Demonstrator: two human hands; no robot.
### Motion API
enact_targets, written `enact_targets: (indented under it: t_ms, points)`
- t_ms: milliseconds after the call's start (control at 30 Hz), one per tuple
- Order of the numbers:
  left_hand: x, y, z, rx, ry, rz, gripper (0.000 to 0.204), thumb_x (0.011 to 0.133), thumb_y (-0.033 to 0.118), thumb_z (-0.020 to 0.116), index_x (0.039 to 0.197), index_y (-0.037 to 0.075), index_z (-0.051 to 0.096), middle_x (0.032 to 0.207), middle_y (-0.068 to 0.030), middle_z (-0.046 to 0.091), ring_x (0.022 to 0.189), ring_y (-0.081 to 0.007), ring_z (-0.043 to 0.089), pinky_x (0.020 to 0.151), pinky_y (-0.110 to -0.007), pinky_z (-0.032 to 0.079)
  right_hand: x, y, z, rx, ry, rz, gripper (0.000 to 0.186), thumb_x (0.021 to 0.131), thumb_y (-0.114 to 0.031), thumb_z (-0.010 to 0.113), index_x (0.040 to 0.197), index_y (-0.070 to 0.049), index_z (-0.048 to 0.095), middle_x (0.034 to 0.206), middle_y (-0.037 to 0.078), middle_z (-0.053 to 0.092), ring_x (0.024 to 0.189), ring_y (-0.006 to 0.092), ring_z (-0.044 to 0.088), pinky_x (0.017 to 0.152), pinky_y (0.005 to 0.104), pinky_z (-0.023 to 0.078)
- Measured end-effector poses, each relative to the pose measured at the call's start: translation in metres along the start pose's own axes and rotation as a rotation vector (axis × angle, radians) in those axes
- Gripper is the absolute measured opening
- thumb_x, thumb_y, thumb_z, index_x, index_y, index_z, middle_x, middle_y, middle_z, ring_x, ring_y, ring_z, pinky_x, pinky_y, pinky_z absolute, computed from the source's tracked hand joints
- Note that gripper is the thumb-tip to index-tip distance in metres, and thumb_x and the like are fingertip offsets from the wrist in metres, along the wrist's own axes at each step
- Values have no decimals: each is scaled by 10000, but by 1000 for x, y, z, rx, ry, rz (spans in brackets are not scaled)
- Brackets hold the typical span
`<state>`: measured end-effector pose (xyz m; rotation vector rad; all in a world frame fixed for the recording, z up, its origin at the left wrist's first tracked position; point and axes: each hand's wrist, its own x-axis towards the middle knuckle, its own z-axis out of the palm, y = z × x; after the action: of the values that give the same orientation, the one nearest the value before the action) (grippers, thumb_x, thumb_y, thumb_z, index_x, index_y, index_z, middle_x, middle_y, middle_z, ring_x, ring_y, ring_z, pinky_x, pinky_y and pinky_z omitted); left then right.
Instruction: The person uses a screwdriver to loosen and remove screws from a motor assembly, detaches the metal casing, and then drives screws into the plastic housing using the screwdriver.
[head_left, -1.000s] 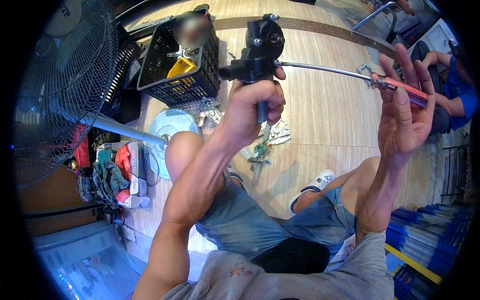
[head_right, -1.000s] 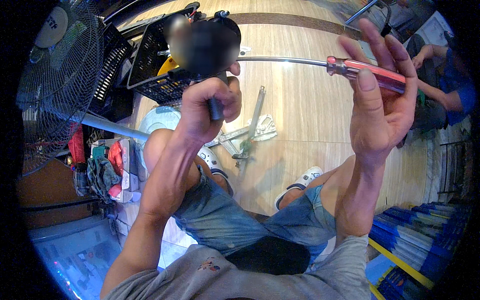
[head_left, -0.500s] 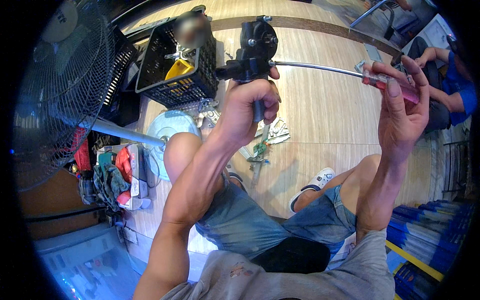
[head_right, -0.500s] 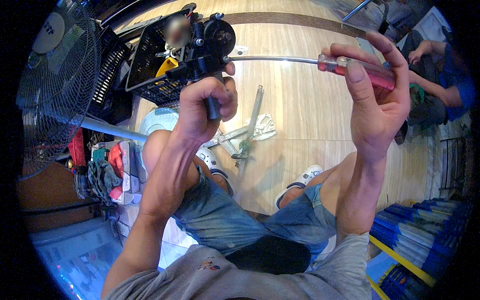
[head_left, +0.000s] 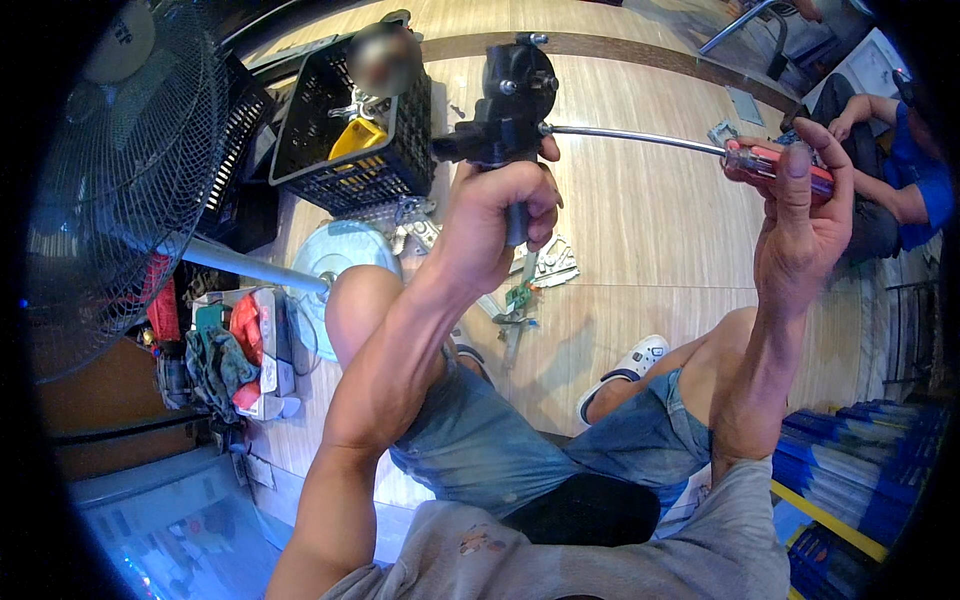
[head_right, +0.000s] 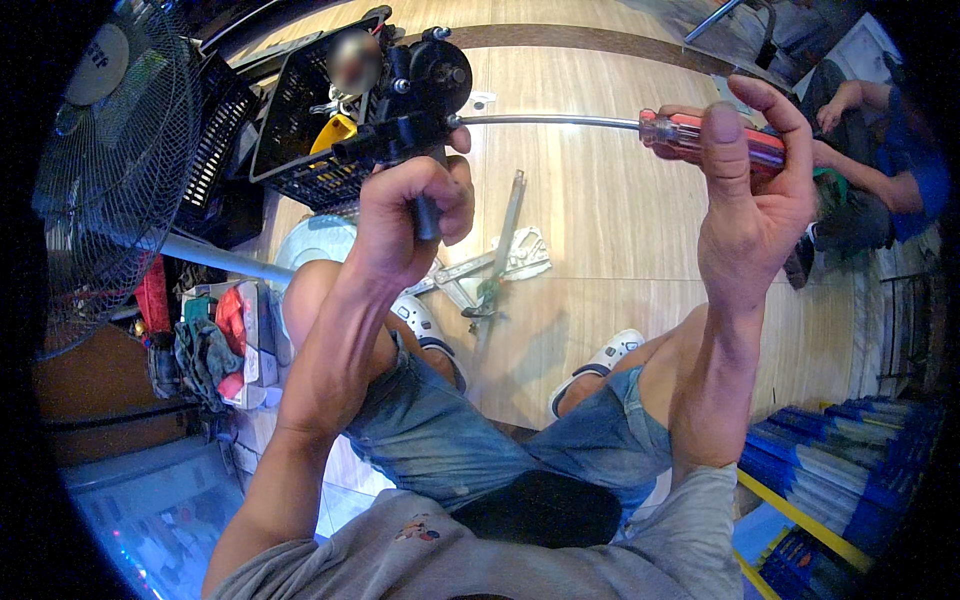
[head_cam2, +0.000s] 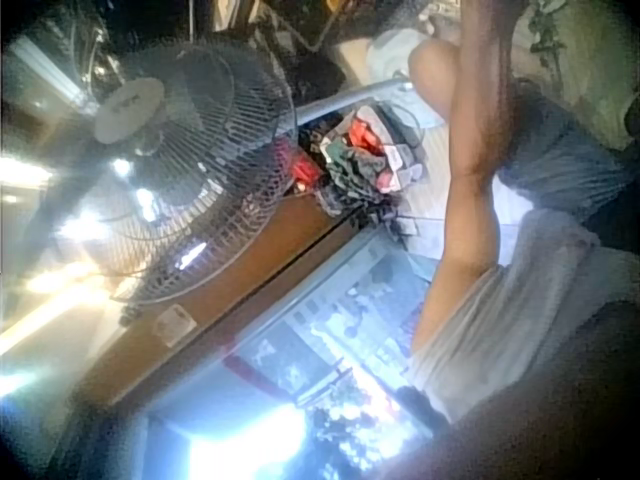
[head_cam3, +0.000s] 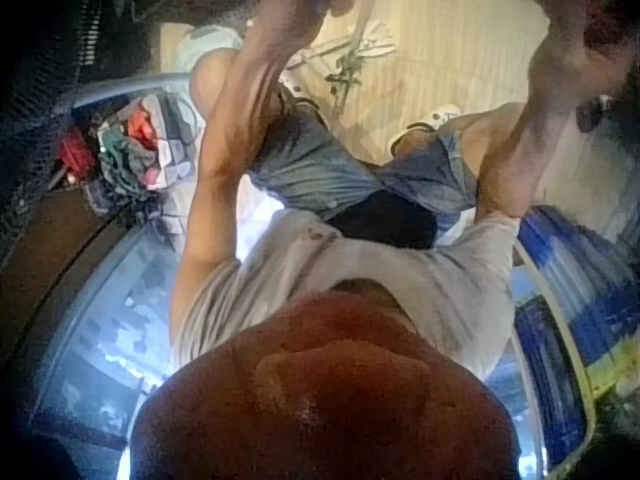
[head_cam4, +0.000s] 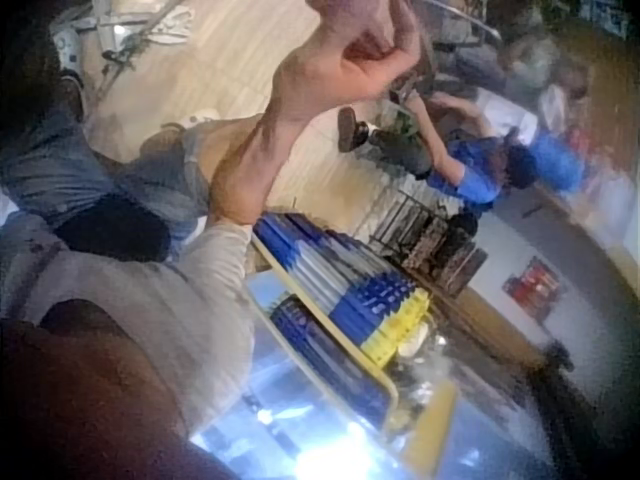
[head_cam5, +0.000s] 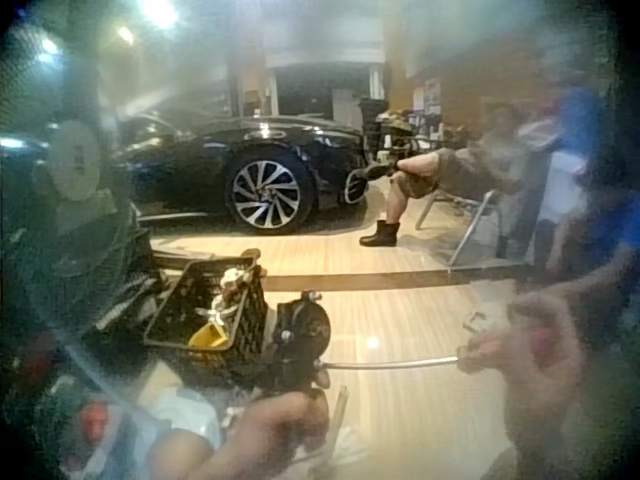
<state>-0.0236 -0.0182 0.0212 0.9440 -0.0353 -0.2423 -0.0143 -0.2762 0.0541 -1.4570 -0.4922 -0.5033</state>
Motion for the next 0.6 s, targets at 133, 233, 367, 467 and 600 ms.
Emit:
enact_targets:
  t_ms: [133, 233, 367, 467, 600]
  points:
    - [1, -1, -1, 0, -4, 7, 306, 710, 35, 570, 1005, -16, 507, 590, -55, 501, 454, -142, 467, 430, -271, 374, 6, -9, 30, 266, 139, -110, 368, 977, -158, 570, 1269, 17, 430, 1021, 216, 687, 953, 262, 689, 848, 375, 572]
    - [0, 1, -1, 0, -3, 4, 304, 710, 37, 570, 1003, -16, 507, 587, -54, 500, 454, -142, 468, 430, -271, 372, 3, -5, 12, 177, -28, -115, 371, 976, -152, 569, 1274, 15, 424, 1024, 223, 684, 965, 267, 687, 862, 390, 570]
    - [0, -1, -1, 14, -9, 12, 305, 713, 40, 569, 1005, -15, 502, 585, -52, 497, 452, -141, 465, 423, -272, 366, -1, -3, 2, -81, -15, -1, 388, 960, -75, 559, 1303, 16, 399, 1119, 252, 645, 1042, 324, 657, 933, 448, 533]
    - [1, -1, -1, 5, -1, 15, 300, 715, 38, 568, 1002, -15, 501, 587, -50, 496, 451, -139, 463, 423, -273, 365, 4, -7, 24, 108, 64, -37, 358, 966, -120, 574, 1267, 14, 435, 1064, 226, 669, 979, 300, 679, 889, 415, 556]
    - [1, 1, 0, 9, -17, 22, 297, 714, 34, 567, 1000, -15, 502, 591, -51, 496, 452, -137, 462, 425, -271, 364, 4, -5, 15, 126, -33, -125, 333, 975, -160, 577, 1237, 7, 460, 1011, 215, 687, 930, 282, 697, 854, 396, 579]
